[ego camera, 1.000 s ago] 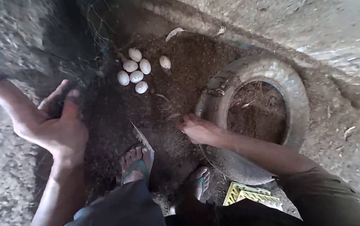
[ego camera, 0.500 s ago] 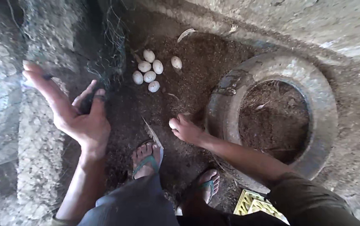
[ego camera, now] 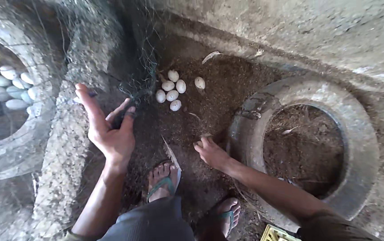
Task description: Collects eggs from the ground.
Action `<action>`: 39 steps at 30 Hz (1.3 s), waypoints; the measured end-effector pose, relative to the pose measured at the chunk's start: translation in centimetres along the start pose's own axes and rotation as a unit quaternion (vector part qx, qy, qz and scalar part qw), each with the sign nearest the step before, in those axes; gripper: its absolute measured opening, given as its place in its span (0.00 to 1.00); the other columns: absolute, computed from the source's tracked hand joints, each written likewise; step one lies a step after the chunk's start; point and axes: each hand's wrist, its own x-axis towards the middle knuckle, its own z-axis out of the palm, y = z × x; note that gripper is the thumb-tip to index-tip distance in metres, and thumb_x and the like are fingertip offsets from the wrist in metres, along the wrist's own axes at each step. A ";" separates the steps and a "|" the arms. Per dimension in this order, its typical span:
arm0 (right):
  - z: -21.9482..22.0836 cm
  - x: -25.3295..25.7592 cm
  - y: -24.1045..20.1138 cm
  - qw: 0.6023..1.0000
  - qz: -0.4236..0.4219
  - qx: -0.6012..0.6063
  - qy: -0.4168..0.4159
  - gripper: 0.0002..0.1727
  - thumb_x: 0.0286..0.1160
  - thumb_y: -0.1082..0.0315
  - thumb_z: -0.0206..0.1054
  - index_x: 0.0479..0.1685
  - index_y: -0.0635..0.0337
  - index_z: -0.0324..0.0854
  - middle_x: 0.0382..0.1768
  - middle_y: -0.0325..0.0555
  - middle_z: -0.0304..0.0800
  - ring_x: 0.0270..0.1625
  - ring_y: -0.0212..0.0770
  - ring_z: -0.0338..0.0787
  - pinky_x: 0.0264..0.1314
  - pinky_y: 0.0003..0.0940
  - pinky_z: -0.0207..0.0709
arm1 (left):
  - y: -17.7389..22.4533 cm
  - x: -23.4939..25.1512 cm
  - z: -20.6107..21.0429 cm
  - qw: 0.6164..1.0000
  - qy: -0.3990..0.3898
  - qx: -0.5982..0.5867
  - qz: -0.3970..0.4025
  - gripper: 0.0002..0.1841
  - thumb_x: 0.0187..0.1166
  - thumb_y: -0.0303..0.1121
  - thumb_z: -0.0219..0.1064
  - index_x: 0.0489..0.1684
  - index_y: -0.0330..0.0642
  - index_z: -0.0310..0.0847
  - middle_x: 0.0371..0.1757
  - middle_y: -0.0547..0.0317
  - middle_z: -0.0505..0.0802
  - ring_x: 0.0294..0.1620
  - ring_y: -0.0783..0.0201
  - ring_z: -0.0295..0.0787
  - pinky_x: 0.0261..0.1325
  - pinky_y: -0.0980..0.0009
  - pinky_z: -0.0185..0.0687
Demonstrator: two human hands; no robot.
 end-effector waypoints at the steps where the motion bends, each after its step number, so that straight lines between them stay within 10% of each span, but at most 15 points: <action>1: -0.5 -0.1 -0.2 1.000 0.001 -0.012 -0.026 0.23 0.81 0.76 0.59 0.76 0.62 0.76 0.75 0.74 0.70 0.81 0.72 0.70 0.81 0.57 0.70 | -0.1 0.1 -0.1 1.000 0.005 0.000 0.003 0.50 0.74 0.19 0.72 0.94 0.33 0.37 0.94 0.44 0.53 0.68 0.60 0.90 0.67 0.63 0.91; 5: -3.2 -0.1 -0.5 0.989 0.038 0.010 -0.142 0.24 0.76 0.74 0.68 0.73 0.63 0.78 0.76 0.75 0.69 0.81 0.74 0.69 0.78 0.64 0.71 | -0.3 0.1 -0.7 1.000 0.008 -0.004 0.006 0.49 0.73 0.17 0.71 0.94 0.33 0.38 0.94 0.43 0.54 0.68 0.61 0.89 0.67 0.63 0.91; 9: -8.6 2.4 1.1 0.962 0.057 0.254 -0.078 0.36 0.72 0.64 0.76 0.82 0.59 0.71 0.70 0.61 0.83 0.71 0.56 0.85 0.75 0.58 0.76 | -1.1 0.3 -1.5 1.000 0.017 0.010 -0.006 0.49 0.72 0.18 0.73 0.93 0.31 0.40 0.93 0.41 0.56 0.65 0.63 0.91 0.64 0.65 0.92; 14: -12.0 5.3 4.1 0.750 -0.081 0.656 -0.014 0.26 0.70 0.72 0.69 0.71 0.62 0.77 0.54 0.44 0.91 0.51 0.35 0.92 0.61 0.35 0.86 | -1.8 1.0 -2.2 0.999 0.017 0.014 -0.028 0.50 0.73 0.19 0.72 0.94 0.35 0.38 0.94 0.46 0.57 0.63 0.64 0.92 0.63 0.65 0.93; 16: -12.5 6.4 4.5 0.724 -0.099 0.682 -0.018 0.25 0.67 0.72 0.71 0.68 0.61 0.79 0.52 0.42 0.93 0.51 0.34 0.92 0.61 0.35 0.86 | -2.2 1.3 -2.4 0.999 0.026 0.007 -0.030 0.50 0.72 0.19 0.73 0.94 0.34 0.39 0.93 0.45 0.57 0.64 0.62 0.91 0.64 0.63 0.93; 21: -13.8 8.7 5.2 0.859 0.006 0.492 0.141 0.25 0.70 0.75 0.74 0.69 0.65 0.79 0.58 0.52 0.90 0.56 0.41 0.91 0.64 0.42 0.86 | -2.9 1.3 -2.7 0.998 0.047 -0.002 -0.050 0.51 0.71 0.19 0.74 0.94 0.35 0.38 0.94 0.46 0.56 0.62 0.66 0.92 0.61 0.66 0.93; 24: -14.3 10.8 6.4 0.927 0.110 0.261 0.246 0.34 0.62 0.57 0.84 0.70 0.59 0.82 0.73 0.55 0.81 0.74 0.54 0.82 0.72 0.55 0.81 | -2.9 0.9 -2.6 0.998 0.031 -0.006 -0.055 0.51 0.71 0.18 0.72 0.95 0.36 0.38 0.94 0.46 0.55 0.61 0.68 0.92 0.60 0.68 0.93; 28: -13.3 13.9 7.2 0.948 0.142 0.117 0.259 0.38 0.55 0.49 0.87 0.69 0.57 0.85 0.79 0.60 0.76 0.82 0.69 0.68 0.80 0.69 0.64 | -2.9 1.5 -2.5 0.999 0.026 -0.003 -0.042 0.51 0.71 0.18 0.72 0.94 0.35 0.39 0.94 0.45 0.54 0.61 0.66 0.93 0.60 0.67 0.94; 39: -14.9 10.3 8.4 0.963 0.134 0.125 0.198 0.36 0.53 0.52 0.88 0.67 0.55 0.86 0.75 0.54 0.80 0.82 0.65 0.68 0.74 0.77 0.62 | -3.1 1.6 -3.5 0.999 0.027 0.019 -0.038 0.50 0.72 0.21 0.74 0.94 0.36 0.39 0.94 0.46 0.55 0.63 0.67 0.91 0.62 0.66 0.92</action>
